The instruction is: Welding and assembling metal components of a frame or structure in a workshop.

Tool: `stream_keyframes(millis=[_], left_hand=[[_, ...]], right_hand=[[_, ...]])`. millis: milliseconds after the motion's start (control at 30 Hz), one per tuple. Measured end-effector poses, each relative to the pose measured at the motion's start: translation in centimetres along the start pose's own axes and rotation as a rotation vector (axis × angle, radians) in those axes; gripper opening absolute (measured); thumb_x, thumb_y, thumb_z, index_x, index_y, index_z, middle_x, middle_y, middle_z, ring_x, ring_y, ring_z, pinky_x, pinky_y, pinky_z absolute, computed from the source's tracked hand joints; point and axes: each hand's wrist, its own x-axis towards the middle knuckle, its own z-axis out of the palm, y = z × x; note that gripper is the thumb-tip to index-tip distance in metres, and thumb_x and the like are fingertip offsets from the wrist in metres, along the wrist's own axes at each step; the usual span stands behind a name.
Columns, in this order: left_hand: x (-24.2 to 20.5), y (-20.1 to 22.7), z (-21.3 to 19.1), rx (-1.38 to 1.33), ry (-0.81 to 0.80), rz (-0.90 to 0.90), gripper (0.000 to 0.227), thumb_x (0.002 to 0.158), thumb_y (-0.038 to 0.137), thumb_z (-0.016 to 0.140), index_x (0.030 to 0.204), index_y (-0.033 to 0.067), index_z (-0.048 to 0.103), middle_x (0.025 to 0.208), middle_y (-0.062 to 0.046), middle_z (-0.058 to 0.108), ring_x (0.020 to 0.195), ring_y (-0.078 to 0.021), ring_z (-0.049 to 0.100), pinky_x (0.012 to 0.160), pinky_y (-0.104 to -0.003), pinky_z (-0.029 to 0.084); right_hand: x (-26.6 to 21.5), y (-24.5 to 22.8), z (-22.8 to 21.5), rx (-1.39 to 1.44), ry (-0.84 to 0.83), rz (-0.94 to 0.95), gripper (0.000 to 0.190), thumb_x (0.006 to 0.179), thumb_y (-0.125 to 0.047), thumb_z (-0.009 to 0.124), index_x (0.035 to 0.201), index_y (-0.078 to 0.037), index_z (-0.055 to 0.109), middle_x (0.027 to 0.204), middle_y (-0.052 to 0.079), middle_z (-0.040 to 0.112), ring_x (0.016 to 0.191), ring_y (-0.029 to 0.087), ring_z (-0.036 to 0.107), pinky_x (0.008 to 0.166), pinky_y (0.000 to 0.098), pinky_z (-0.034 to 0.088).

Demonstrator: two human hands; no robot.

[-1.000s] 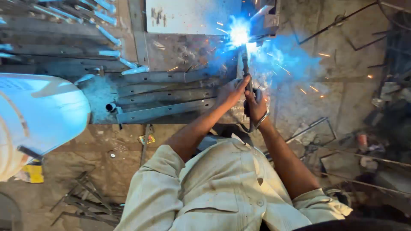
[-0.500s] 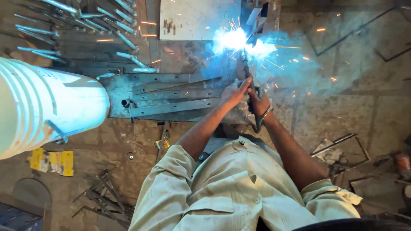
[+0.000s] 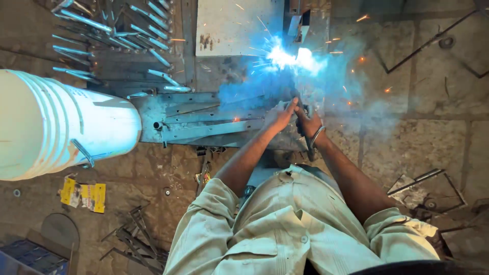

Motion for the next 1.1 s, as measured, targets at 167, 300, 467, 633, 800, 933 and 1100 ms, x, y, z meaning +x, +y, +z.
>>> stream_keyframes(millis=[167, 300, 467, 633, 800, 933, 1100], left_hand=[[0.3, -1.0, 1.1, -0.027, 0.123, 0.169, 0.063, 0.101, 0.016, 0.049, 0.159, 0.0314, 0.027, 0.13, -0.004, 0.071, 0.103, -0.0418, 0.068, 0.075, -0.055, 0.056], [0.4, -1.5, 1.9, 0.093, 0.079, 0.122, 0.065, 0.102, 0.017, 0.052, 0.158, 0.0371, 0.026, 0.131, -0.006, 0.069, 0.104, -0.0394, 0.068, 0.076, -0.054, 0.057], [1.0, 2.5, -3.3, -0.256, -0.15, -0.423, 0.048, 0.111, 0.061, 0.036, 0.127, 0.0334, 0.071, 0.131, -0.015, 0.068, 0.122, -0.0406, 0.063, 0.101, -0.057, 0.046], [0.5, 1.3, -2.0, -0.131, -0.07, -0.132, 0.088, 0.097, 0.077, 0.005, 0.154, 0.0326, 0.055, 0.131, -0.027, 0.058, 0.118, -0.0504, 0.056, 0.094, -0.059, 0.043], [1.1, 2.5, -3.4, -0.381, -0.121, -0.495, 0.081, 0.092, 0.082, 0.031, 0.128, 0.0213, 0.069, 0.132, -0.025, 0.064, 0.125, -0.0464, 0.058, 0.106, -0.054, 0.043], [0.9, 3.7, -5.0, -0.442, -0.182, -0.396, 0.081, 0.091, 0.082, 0.024, 0.123, 0.0252, 0.073, 0.128, -0.019, 0.073, 0.123, -0.0438, 0.063, 0.104, -0.051, 0.048], [1.0, 3.0, -3.7, -0.289, -0.138, -0.505, 0.081, 0.09, 0.084, 0.026, 0.132, 0.0277, 0.067, 0.133, -0.021, 0.063, 0.124, -0.0435, 0.059, 0.104, -0.053, 0.043]], right_hand=[[-0.6, -1.2, 0.0, 0.001, 0.006, 0.007, 0.047, 0.098, -0.047, 0.066, 0.113, -0.007, 0.049, 0.068, 0.005, 0.056, 0.05, 0.015, 0.054, 0.044, 0.0323, 0.045], [-0.7, -1.4, -0.2, -0.01, 0.017, 0.028, 0.049, 0.096, -0.048, 0.068, 0.116, -0.008, 0.05, 0.068, 0.003, 0.055, 0.051, 0.014, 0.053, 0.043, 0.0325, 0.045], [-0.1, -0.4, -0.4, 0.03, 0.007, -0.007, 0.048, 0.096, -0.048, 0.068, 0.116, -0.008, 0.051, 0.068, 0.003, 0.055, 0.052, 0.014, 0.053, 0.044, 0.0324, 0.046], [-0.4, -0.8, -0.4, 0.01, 0.009, 0.051, 0.047, 0.098, -0.047, 0.069, 0.109, -0.003, 0.055, 0.068, 0.004, 0.056, 0.053, 0.014, 0.055, 0.045, 0.0323, 0.047], [-0.9, -1.5, -0.5, 0.032, -0.019, -0.003, 0.047, 0.099, -0.048, 0.067, 0.111, -0.005, 0.052, 0.068, 0.002, 0.053, 0.052, 0.013, 0.052, 0.044, 0.0318, 0.044], [-0.5, -0.9, -0.6, 0.065, 0.005, -0.014, 0.044, 0.094, -0.047, 0.066, 0.117, -0.012, 0.051, 0.064, 0.002, 0.052, 0.049, 0.012, 0.051, 0.042, 0.0316, 0.042], [-1.0, -2.0, -0.6, 0.031, -0.029, -0.002, 0.048, 0.096, -0.049, 0.066, 0.114, -0.008, 0.048, 0.066, 0.003, 0.053, 0.049, 0.012, 0.051, 0.042, 0.0317, 0.043]])
